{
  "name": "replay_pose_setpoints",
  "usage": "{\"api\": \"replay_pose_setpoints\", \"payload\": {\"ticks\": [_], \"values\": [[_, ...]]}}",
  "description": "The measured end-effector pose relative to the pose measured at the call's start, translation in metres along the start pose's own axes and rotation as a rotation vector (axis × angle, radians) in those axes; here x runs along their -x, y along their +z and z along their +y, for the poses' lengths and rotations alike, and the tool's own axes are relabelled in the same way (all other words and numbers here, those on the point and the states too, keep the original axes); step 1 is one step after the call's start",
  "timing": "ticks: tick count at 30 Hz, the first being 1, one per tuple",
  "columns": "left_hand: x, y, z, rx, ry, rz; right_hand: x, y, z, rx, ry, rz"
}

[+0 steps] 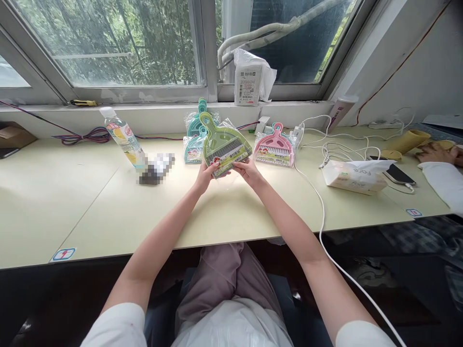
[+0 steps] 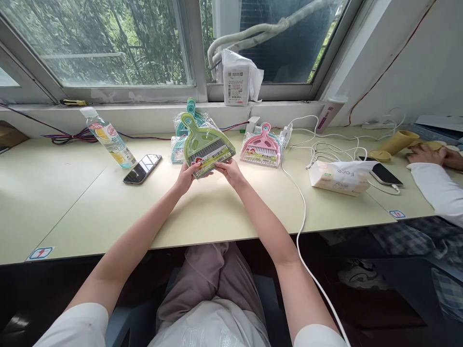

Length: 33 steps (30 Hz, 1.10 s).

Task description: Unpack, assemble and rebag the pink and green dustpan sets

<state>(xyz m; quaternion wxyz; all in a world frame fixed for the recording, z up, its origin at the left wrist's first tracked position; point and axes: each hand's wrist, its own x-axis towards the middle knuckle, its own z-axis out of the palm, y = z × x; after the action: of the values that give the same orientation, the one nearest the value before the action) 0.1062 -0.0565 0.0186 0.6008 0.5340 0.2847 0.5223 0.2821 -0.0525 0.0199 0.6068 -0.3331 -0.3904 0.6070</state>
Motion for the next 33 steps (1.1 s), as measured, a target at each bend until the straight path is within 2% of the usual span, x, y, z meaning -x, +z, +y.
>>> {"api": "replay_pose_setpoints", "payload": {"ticks": [7,14,24,33], "values": [[0.000,-0.001,0.001,-0.003,0.017,-0.006,0.001,0.001,0.003,-0.012,-0.009,-0.022],[0.002,0.003,0.004,0.002,0.004,0.015,-0.002,-0.001,0.005,0.000,0.002,0.012],[0.000,-0.002,0.000,-0.015,-0.005,0.031,-0.003,0.003,0.014,-0.025,-0.009,0.053],[0.000,-0.002,0.001,-0.014,0.017,0.003,-0.005,0.001,0.013,-0.029,0.005,0.052]]}}
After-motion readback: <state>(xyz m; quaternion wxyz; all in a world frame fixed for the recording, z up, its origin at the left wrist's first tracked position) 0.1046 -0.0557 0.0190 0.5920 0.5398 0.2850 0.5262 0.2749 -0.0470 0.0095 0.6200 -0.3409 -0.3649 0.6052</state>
